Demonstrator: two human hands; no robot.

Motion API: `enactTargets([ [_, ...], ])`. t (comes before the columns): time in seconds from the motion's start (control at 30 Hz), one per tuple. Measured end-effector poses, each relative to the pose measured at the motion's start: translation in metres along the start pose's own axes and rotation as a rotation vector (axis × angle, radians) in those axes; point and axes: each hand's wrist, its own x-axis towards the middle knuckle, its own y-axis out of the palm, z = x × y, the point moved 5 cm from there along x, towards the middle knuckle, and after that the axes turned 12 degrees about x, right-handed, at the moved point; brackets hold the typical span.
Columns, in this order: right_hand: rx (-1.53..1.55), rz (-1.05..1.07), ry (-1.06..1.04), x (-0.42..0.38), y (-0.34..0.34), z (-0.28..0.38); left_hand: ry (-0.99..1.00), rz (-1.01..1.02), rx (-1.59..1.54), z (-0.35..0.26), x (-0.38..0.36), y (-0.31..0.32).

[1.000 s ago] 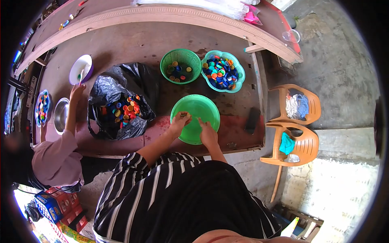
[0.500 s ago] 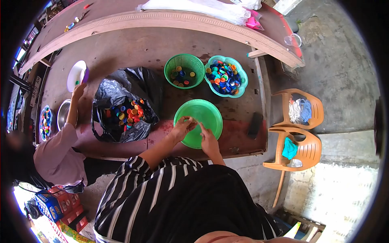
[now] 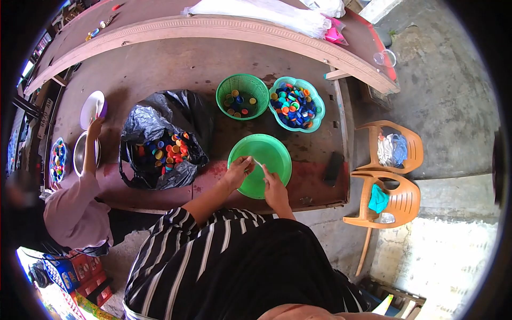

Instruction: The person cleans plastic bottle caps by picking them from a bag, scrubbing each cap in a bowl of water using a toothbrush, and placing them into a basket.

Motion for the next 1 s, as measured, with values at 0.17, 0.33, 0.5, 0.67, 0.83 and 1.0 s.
enactTargets([
  [0.17,0.041,-0.031,-0.024,-0.003,-0.002,0.001,0.023,-0.005,-0.027,-0.003,0.002,0.009],
  [0.33,0.012,-0.039,0.05,-0.002,-0.002,-0.004,0.023,-0.003,0.001,-0.007,-0.008,0.01],
  [0.5,-0.01,-0.008,0.033,-0.006,0.005,-0.003,0.031,0.041,-0.042,-0.009,-0.01,0.009],
  [0.67,-0.035,-0.095,-0.009,-0.01,0.005,0.001,0.039,0.061,-0.051,-0.005,-0.006,0.006],
  [0.83,-0.121,-0.074,0.103,-0.006,0.004,-0.003,0.053,0.087,-0.025,-0.008,-0.01,0.009],
  [1.0,-0.071,-0.036,-0.049,-0.005,0.009,0.009,0.052,0.04,0.006,-0.017,-0.011,0.004],
])
